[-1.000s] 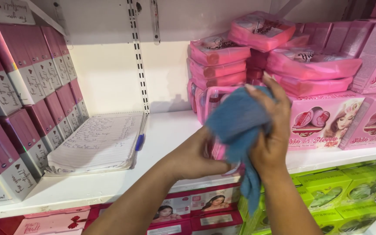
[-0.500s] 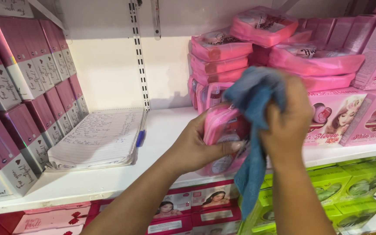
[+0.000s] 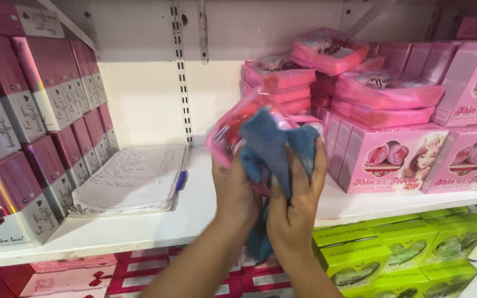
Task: The person wipes the surface of pink cosmetic product packages with a blue cloth. They pick up each package from a shelf, wipe it thoroughly, and place it back on the shelf among other similar items.
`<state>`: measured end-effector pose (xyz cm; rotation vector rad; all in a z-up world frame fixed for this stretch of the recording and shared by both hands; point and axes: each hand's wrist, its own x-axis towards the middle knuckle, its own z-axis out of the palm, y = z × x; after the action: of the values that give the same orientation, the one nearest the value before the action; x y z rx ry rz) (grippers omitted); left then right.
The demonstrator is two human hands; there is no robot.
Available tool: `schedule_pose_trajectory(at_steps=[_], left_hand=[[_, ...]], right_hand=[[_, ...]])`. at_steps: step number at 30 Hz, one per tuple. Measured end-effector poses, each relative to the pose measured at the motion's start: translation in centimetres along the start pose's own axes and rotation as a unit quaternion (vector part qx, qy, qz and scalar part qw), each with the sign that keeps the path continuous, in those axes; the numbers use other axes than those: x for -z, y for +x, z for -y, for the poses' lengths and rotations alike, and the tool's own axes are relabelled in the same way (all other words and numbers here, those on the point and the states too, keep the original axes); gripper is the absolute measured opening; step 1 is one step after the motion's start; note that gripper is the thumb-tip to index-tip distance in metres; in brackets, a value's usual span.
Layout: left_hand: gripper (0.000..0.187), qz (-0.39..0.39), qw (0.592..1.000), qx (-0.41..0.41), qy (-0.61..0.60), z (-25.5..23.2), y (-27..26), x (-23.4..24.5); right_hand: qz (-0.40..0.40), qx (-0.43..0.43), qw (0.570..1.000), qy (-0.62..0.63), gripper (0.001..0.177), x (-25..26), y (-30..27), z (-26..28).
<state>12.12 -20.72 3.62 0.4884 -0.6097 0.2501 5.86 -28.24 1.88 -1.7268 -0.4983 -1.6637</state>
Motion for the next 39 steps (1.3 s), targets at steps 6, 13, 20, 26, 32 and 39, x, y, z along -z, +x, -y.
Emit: schedule_pose_trajectory(at_steps=[6, 13, 20, 26, 32, 39], left_hand=[[0.045, -0.185, 0.97, 0.039, -0.156, -0.2, -4.7, -2.8], [0.044, -0.124, 0.983, 0.063, -0.118, 1.1, -8.4, -3.1], [0.049, -0.052, 0.998, -0.025, -0.022, 1.6, -6.4, -0.1], [0.054, -0.025, 0.996, 0.035, -0.083, 1.6, -9.0, -2.2], [0.056, 0.082, 0.992, 0.084, -0.052, -1.0, -8.2, -1.7], [0.085, 0.114, 0.977, 0.063, 0.168, -3.6, -6.5, -0.9]], right_hand=[[0.034, -0.35, 0.879, 0.322, 0.068, 0.8, 0.1, -1.2], [0.008, -0.415, 0.776, 0.475, 0.039, 2.7, 1.6, -6.6], [0.048, -0.188, 0.959, 0.205, 0.057, 2.7, 0.3, 2.2], [0.059, -0.255, 0.917, 0.301, 0.054, 5.4, 2.6, -3.8], [0.066, -0.258, 0.913, 0.308, 0.036, 7.8, 5.2, -7.6], [0.018, -0.181, 0.951, 0.249, 0.051, 9.7, 6.1, -1.2]])
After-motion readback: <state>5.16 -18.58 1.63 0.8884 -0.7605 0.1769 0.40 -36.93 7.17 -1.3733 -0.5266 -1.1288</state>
